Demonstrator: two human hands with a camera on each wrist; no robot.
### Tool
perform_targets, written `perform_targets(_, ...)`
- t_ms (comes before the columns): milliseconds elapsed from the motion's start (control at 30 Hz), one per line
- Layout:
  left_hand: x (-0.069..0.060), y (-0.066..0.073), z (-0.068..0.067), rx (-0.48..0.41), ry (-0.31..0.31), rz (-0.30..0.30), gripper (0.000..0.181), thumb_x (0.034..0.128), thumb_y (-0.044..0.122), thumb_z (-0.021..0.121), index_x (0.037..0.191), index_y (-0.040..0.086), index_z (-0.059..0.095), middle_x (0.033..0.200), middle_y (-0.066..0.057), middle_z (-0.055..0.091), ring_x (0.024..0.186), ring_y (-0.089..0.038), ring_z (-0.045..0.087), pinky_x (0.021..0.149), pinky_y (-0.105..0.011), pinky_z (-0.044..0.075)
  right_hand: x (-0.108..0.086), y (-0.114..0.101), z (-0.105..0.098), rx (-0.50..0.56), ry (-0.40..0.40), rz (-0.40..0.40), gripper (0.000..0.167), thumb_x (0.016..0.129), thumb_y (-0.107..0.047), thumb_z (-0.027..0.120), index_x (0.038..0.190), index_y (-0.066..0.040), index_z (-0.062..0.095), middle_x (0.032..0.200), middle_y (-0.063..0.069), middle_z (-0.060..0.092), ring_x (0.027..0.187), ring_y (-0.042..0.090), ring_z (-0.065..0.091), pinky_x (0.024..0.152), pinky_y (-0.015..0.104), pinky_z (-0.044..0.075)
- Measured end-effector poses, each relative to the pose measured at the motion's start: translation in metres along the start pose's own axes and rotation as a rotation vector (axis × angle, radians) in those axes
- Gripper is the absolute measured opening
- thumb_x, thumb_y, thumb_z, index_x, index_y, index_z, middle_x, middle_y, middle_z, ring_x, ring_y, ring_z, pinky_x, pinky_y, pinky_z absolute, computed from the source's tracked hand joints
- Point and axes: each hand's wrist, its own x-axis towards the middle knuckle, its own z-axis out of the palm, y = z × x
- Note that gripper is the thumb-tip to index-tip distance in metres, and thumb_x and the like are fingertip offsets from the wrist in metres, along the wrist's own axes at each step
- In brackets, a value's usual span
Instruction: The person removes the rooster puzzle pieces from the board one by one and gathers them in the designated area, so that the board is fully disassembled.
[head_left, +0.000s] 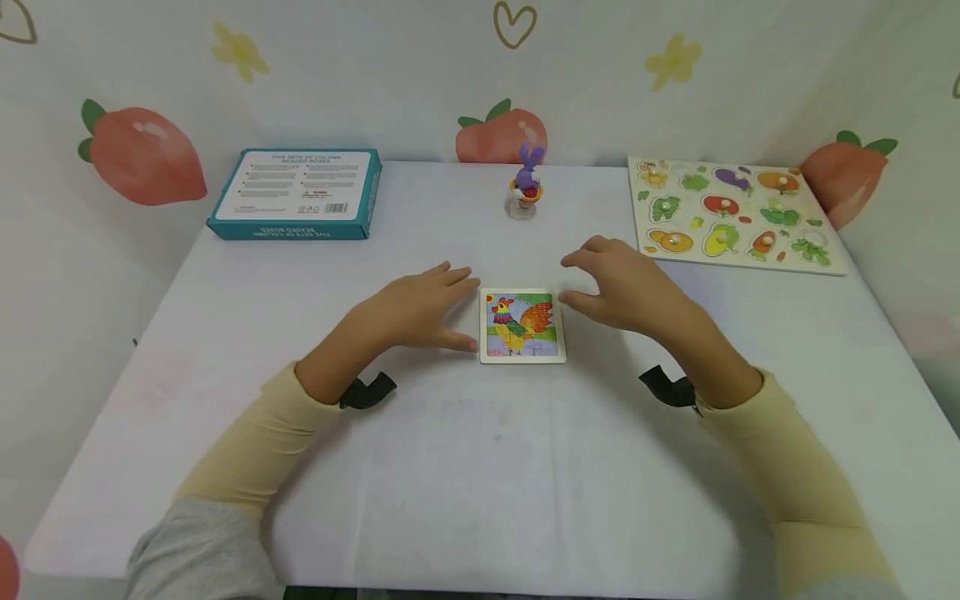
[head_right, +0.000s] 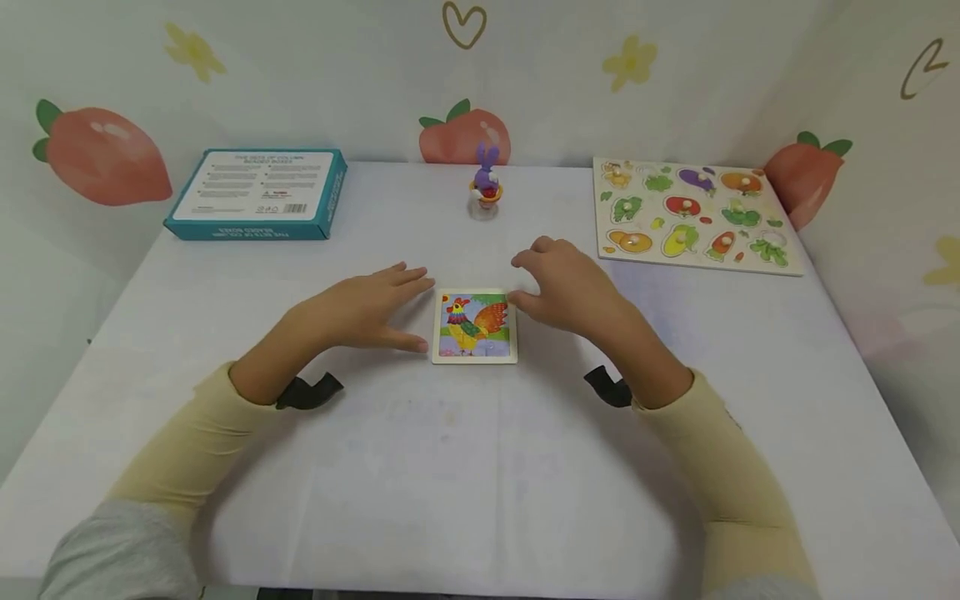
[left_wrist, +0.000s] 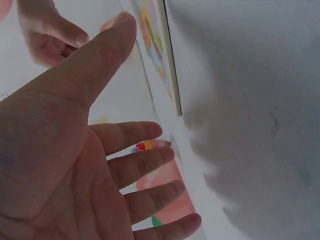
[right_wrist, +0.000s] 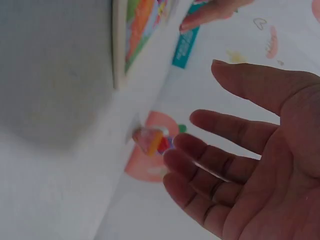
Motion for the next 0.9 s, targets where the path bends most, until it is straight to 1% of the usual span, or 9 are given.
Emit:
perform_targets(133,0.007,0.003,0.005,-0.004,-0.021,-0.016,0.102,0.0815,0.070,0.068,0.157,0.010,0.034,0.163,-0.013,0.026,0.148,-0.038,0.023,0.109,-0.058,0.035,0.020,-0.010,0.017,0.055,-0.074,-0.012,0.041,0.091,-0.029,0.074,0.124,-0.005,0.069,0.117,0.013,0.064,0.104,0.029,0.059,0.088,0.044,0.052)
perform_targets(233,0.011,0.004,0.009,-0.002,-0.027,-0.023,0.104,0.0810,0.074,0.066,0.158,0.012,0.034,0.163,-0.013,0.026,0.147,-0.038,0.026,0.107,-0.058,0.038,0.034,-0.019,0.027,0.089,-0.138,-0.020,0.038,0.090,-0.028,0.075,0.122,-0.007,0.071,0.113,0.009,0.064,0.101,0.026,0.059,0.088,0.041,0.052)
perform_targets(333,0.013,0.005,0.011,0.015,-0.017,-0.027,0.104,0.0808,0.075,0.064,0.158,0.012,0.033,0.163,-0.013,0.027,0.146,-0.038,0.028,0.105,-0.059,0.040,0.043,-0.027,0.033,0.113,-0.172,-0.043,0.037,0.089,-0.027,0.076,0.121,-0.007,0.071,0.111,0.009,0.064,0.101,0.025,0.059,0.089,0.040,0.051)
perform_targets(533,0.013,0.009,0.012,0.055,-0.005,-0.033,0.105,0.0808,0.076,0.063,0.159,0.012,0.031,0.163,-0.013,0.027,0.146,-0.040,0.027,0.106,-0.058,0.039,0.052,-0.032,0.041,0.156,-0.188,-0.086,0.039,0.087,-0.026,0.079,0.119,-0.005,0.070,0.104,0.009,0.061,0.095,0.024,0.056,0.087,0.038,0.049)
perform_targets(700,0.012,0.010,0.014,0.056,-0.008,-0.034,0.107,0.0809,0.076,0.063,0.159,0.012,0.030,0.164,-0.013,0.025,0.147,-0.040,0.025,0.105,-0.059,0.040,0.056,-0.033,0.045,0.174,-0.186,-0.086,0.039,0.087,-0.025,0.079,0.118,-0.004,0.069,0.104,0.010,0.059,0.095,0.025,0.054,0.088,0.039,0.047)
perform_targets(900,0.010,0.008,0.014,0.052,-0.008,-0.040,0.107,0.0812,0.076,0.063,0.160,0.012,0.028,0.164,-0.013,0.024,0.147,-0.040,0.025,0.106,-0.059,0.039,0.059,-0.031,0.049,0.198,-0.178,-0.087,0.033,0.089,-0.022,0.077,0.116,-0.003,0.070,0.106,0.011,0.060,0.097,0.026,0.055,0.090,0.039,0.048)
